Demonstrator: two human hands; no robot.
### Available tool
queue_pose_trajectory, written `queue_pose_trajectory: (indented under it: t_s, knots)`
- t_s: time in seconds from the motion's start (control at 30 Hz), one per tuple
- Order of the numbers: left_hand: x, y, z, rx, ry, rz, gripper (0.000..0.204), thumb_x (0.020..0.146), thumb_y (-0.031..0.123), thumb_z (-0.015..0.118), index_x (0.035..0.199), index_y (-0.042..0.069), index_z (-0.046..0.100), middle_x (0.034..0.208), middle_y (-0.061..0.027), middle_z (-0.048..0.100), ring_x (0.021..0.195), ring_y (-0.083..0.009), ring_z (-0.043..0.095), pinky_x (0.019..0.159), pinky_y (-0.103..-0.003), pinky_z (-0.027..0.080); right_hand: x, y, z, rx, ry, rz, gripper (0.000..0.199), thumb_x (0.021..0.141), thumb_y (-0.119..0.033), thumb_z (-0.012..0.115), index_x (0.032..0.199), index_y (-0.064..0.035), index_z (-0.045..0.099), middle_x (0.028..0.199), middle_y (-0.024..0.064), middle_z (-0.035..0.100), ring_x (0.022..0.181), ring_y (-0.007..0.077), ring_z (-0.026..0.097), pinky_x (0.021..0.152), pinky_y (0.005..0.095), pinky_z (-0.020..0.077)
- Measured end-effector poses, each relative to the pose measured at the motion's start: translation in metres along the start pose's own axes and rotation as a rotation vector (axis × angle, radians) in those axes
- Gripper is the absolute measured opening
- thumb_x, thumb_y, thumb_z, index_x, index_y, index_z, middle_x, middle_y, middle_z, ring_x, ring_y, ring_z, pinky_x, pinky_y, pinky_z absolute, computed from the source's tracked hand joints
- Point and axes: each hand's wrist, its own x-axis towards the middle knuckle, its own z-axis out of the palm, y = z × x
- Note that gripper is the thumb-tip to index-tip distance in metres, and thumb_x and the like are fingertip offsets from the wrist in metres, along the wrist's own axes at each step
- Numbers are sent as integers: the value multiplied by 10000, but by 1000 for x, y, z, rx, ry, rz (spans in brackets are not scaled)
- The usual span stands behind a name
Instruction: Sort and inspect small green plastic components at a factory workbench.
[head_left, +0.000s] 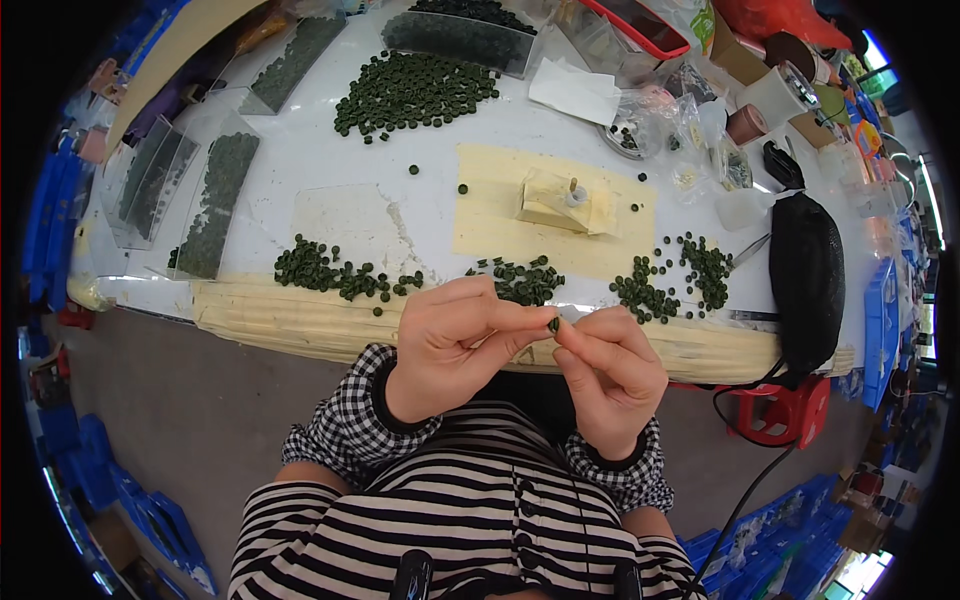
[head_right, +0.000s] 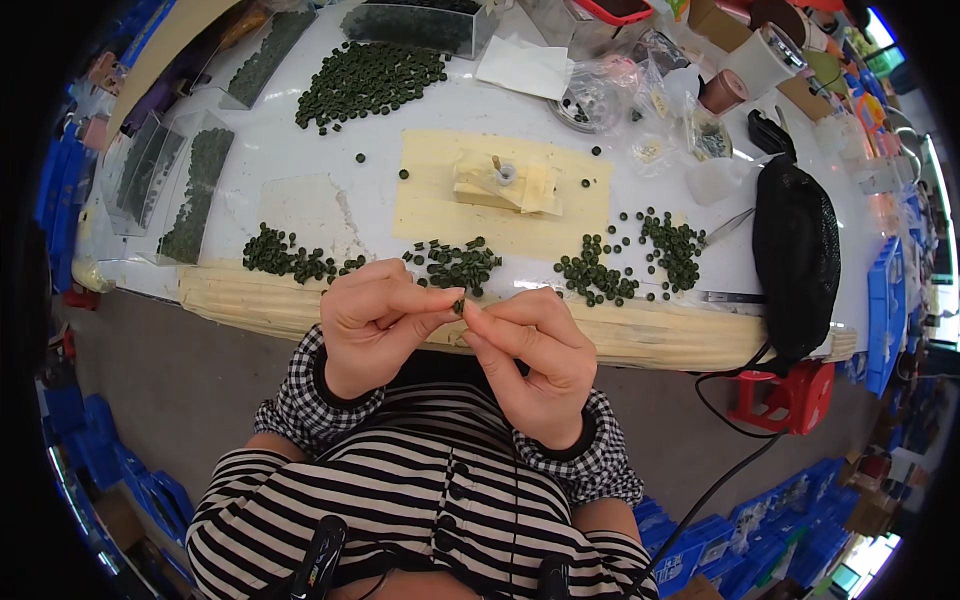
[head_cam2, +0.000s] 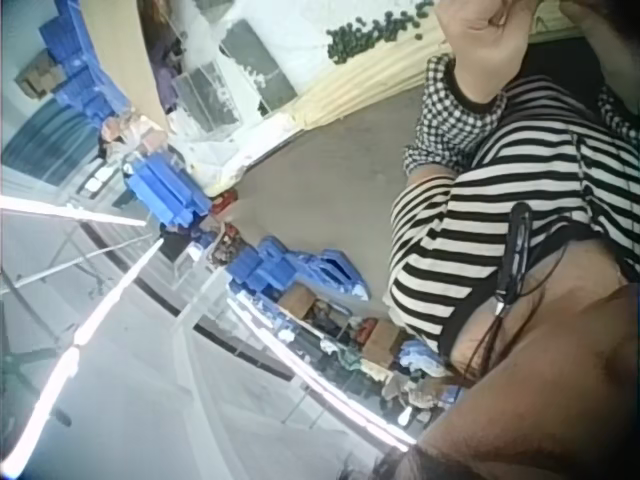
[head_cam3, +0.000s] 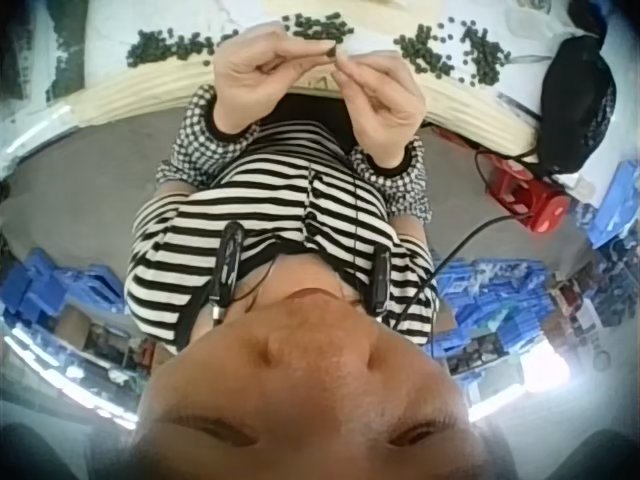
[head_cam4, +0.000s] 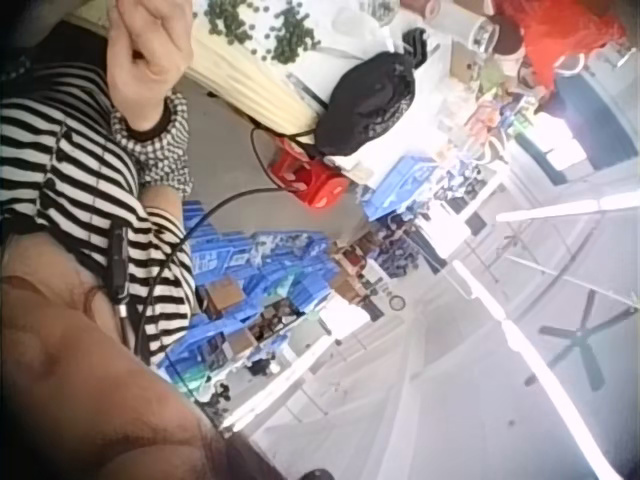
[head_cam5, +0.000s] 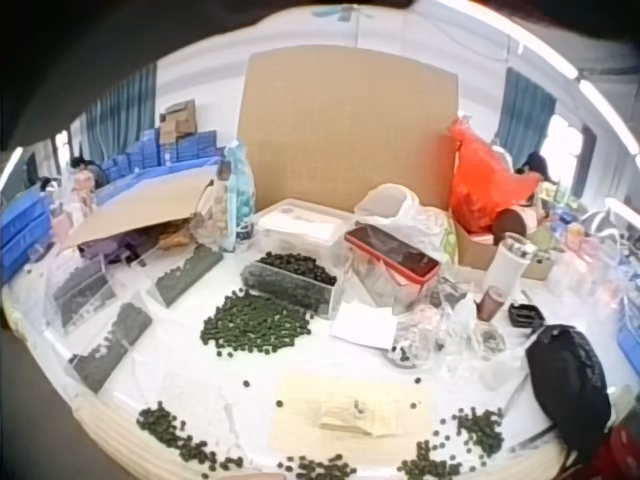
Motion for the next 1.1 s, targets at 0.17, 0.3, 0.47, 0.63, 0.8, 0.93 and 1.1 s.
queue_pose_trajectory:
  t_s: [0.17, 0.3, 0.47, 0.63, 0.8, 0.93, 1.1]
  knots:
    - [-1, -2, -1, -144, -5, -159, 187, 763, 4, 736, 942, 59, 726, 571, 59, 345, 512, -41, 298, 480, -217, 225, 0, 1, 0, -20, 13, -23, 306, 729, 77, 706, 1016, -28, 705, 827, 53, 630, 716, 162, 545, 626, 258, 421]
    - [-1, -1, -2, -134, -4, -186, 183, 760, 6, 740, 934, 61, 728, 571, 62, 328, 514, -42, 293, 487, -223, 227, 0, 1, 2, -103, 25, -87, 330, 719, 80, 708, 1031, -30, 703, 824, 53, 628, 698, 168, 546, 624, 263, 424]
    - [-1, 0, -3, -107, -1, -162, 194, 756, -1, 738, 938, 66, 731, 566, 57, 344, 511, -45, 299, 481, -222, 223, 1, -1, 3, -128, 12, -90, 344, 716, 79, 709, 1040, -36, 703, 825, 51, 627, 706, 173, 553, 630, 267, 434]
    - [2, 4, -3, 46, -3, -28, 217, 757, -21, 724, 956, 64, 731, 575, 25, 454, 510, -50, 358, 458, -214, 253, 0, -2, 1, -86, -23, -19, 352, 727, 78, 705, 1058, -42, 700, 842, 52, 629, 723, 168, 557, 643, 255, 446]
    - [3, 5, -3, 46, -20, -33, 215, 767, -20, 718, 966, 62, 729, 585, 11, 491, 518, -49, 387, 455, -210, 273, 1, -2, 0, -56, -28, 10, 347, 732, 79, 704, 1058, -39, 701, 846, 55, 629, 721, 163, 555, 639, 249, 449]
    - [2, -1, -6, -42, -48, -130, 211, 775, 0, 722, 974, 72, 729, 568, 38, 418, 514, -47, 333, 470, -219, 251, 1, -2, 1, -97, -35, -3, 349, 719, 77, 710, 1049, -37, 703, 832, 53, 628, 710, 166, 552, 629, 251, 446]
    - [1, -2, -5, -129, -51, -191, 208, 781, 7, 722, 977, 79, 730, 573, 62, 360, 521, -43, 290, 485, -226, 231, 3, 0, 1, -141, -41, -56, 352, 709, 76, 715, 1043, -35, 705, 821, 50, 627, 700, 167, 549, 619, 254, 441]
